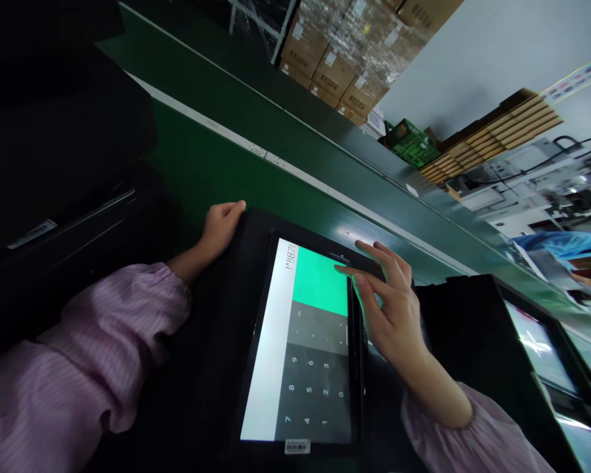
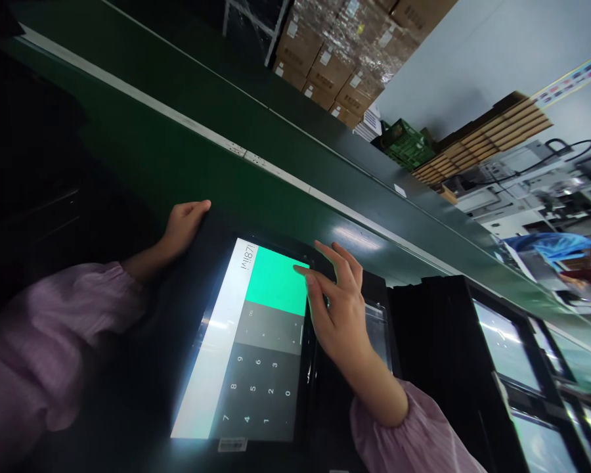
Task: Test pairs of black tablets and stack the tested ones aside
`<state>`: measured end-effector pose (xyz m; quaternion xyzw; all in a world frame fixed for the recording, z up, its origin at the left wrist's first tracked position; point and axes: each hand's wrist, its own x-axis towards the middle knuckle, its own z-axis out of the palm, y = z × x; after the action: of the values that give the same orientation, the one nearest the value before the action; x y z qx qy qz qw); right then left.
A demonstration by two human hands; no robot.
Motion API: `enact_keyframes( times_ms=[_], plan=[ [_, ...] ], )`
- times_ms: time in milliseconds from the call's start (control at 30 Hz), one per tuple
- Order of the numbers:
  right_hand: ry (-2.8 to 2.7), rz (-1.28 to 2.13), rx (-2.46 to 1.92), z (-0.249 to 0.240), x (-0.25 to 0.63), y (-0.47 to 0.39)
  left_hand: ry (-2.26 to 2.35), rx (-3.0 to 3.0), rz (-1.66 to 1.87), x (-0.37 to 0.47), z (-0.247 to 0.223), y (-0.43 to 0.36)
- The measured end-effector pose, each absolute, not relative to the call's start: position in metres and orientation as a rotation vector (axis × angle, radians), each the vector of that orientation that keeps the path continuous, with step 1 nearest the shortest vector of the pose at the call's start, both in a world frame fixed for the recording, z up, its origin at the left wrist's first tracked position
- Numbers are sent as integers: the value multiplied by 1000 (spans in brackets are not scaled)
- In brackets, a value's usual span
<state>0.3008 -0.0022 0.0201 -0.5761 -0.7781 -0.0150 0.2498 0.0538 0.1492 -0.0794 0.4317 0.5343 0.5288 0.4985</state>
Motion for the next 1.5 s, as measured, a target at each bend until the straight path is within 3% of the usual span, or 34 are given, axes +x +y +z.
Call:
enact_keyframes(
  times_ms=[1500],
  plan=[
    [-2261, 51, -1423, 26, 283, -4, 1289, 1060, 1261, 53, -78, 148]
  ],
)
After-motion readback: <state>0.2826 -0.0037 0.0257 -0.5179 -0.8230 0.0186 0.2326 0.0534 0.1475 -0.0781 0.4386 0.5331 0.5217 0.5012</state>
